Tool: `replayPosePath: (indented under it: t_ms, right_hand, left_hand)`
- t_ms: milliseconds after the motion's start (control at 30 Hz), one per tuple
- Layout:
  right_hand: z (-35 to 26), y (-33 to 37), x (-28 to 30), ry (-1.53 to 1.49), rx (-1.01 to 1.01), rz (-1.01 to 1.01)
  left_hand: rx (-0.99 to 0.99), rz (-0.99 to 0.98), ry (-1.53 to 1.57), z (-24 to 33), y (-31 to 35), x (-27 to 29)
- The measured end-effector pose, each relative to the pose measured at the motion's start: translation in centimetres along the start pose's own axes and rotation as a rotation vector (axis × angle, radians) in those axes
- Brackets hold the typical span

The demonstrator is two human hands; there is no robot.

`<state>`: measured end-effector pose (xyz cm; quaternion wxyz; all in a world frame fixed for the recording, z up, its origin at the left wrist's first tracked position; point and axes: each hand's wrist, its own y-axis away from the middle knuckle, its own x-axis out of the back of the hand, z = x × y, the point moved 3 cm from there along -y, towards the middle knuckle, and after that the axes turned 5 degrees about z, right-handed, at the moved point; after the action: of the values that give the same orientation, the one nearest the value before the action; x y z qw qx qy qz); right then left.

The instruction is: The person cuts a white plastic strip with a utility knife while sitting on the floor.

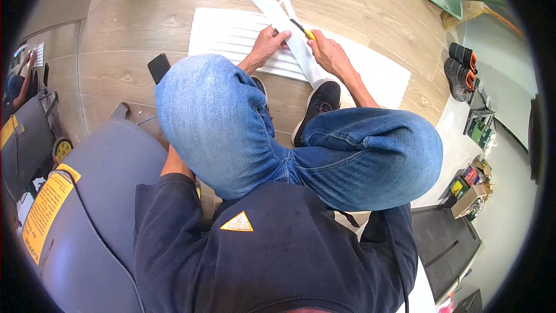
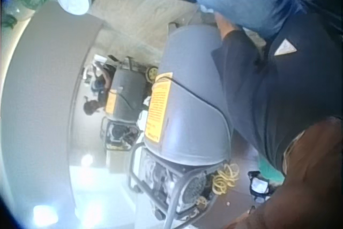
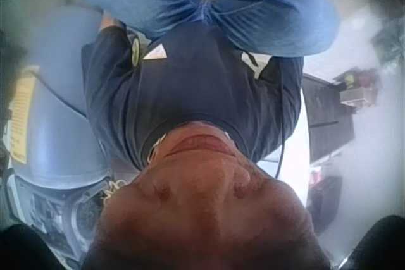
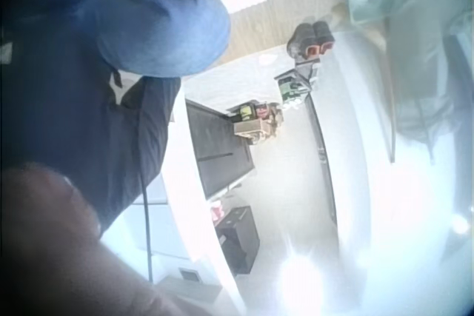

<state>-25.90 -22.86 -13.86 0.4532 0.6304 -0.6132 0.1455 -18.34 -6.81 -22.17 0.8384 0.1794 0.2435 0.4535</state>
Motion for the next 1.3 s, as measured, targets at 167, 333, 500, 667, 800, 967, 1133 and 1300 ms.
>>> replayPosePath:
  t_ms: [167,333,500,667,800,967,1133,1300]
  right_hand:
    - [0.7,0.7,-0.5,0.089,-0.016,-0.067]
    - [0.9,1.6,-0.5,0.126,-0.013,-0.067]
    - [0.6,1.4,-0.3,0.128,-0.013,-0.074]
    - [0.3,1.8,0.1,0.144,-0.021,-0.101]
    - [0.3,1.6,-0.4,0.152,-0.027,-0.098]
    - [0.9,1.3,-1.3,0.110,0.019,-0.038]
    - [1.1,1.5,-0.8,0.080,0.035,-0.052]
    - [0.3,2.1,-0.6,0.047,-0.003,-0.071]
  left_hand:
    - [0.021,0.008,0.047,0.1,0.0,-0.1]
    - [-0.019,0.013,0.001,0.1,0.2,-0.1]
    - [-0.083,0.048,-0.004,-0.1,0.3,-0.2]
    - [-0.073,0.073,-0.051,-0.3,0.1,-0.1]
    - [-0.133,0.096,-0.096,-0.3,0.3,0.1]
    - [-0.133,0.074,-0.097,-0.6,0.6,0.0]
    - [-0.039,0.037,0.020,-0.5,0.9,-0.3]
    - [0.020,0.021,-0.036,-1.2,1.5,-0.8]
